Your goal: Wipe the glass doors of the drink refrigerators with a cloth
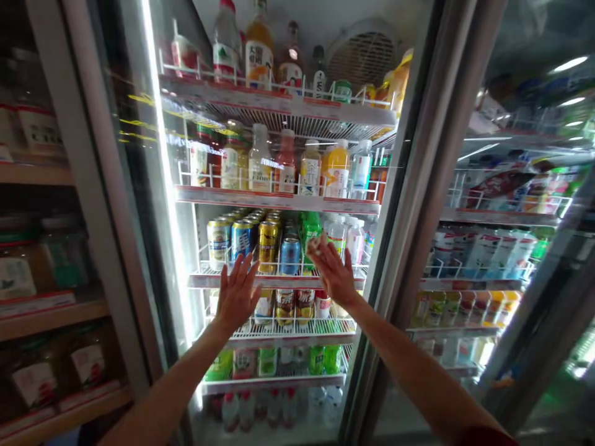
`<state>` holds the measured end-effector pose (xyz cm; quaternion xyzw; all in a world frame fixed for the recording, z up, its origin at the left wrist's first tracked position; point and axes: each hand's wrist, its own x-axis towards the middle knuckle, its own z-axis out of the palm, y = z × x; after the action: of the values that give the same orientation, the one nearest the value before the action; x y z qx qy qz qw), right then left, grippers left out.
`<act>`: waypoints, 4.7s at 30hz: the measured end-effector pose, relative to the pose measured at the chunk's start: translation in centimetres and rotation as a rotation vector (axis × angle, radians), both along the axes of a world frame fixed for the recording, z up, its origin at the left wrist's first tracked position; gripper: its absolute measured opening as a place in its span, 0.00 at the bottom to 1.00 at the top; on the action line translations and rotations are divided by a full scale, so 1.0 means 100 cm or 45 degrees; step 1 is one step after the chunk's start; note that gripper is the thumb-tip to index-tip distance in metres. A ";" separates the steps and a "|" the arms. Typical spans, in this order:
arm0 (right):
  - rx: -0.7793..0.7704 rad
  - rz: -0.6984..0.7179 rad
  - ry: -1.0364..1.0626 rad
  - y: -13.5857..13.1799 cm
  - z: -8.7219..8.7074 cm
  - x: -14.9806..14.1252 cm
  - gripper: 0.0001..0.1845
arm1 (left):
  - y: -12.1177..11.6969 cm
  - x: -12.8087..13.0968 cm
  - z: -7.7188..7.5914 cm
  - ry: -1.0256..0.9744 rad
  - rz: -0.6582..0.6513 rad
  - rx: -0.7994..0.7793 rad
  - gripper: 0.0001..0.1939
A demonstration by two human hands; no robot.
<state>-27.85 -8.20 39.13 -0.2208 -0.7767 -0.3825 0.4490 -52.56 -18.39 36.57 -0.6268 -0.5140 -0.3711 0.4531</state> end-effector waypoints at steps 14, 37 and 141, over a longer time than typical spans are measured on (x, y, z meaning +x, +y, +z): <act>0.032 -0.234 0.733 0.010 -0.004 0.000 0.31 | -0.020 -0.065 -0.028 -0.129 -0.036 0.024 0.36; -0.022 -0.039 0.520 -0.026 -0.030 -0.096 0.35 | -0.029 -0.085 -0.033 -0.317 0.010 0.060 0.35; 0.005 -0.113 0.493 0.036 0.070 0.132 0.38 | 0.104 0.171 0.209 -0.150 -0.170 0.455 0.29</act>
<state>-14.69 -4.65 46.09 -0.3233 -0.6646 -0.3539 0.5732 -35.50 -8.00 57.51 -0.5462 -0.4230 -0.5216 0.5006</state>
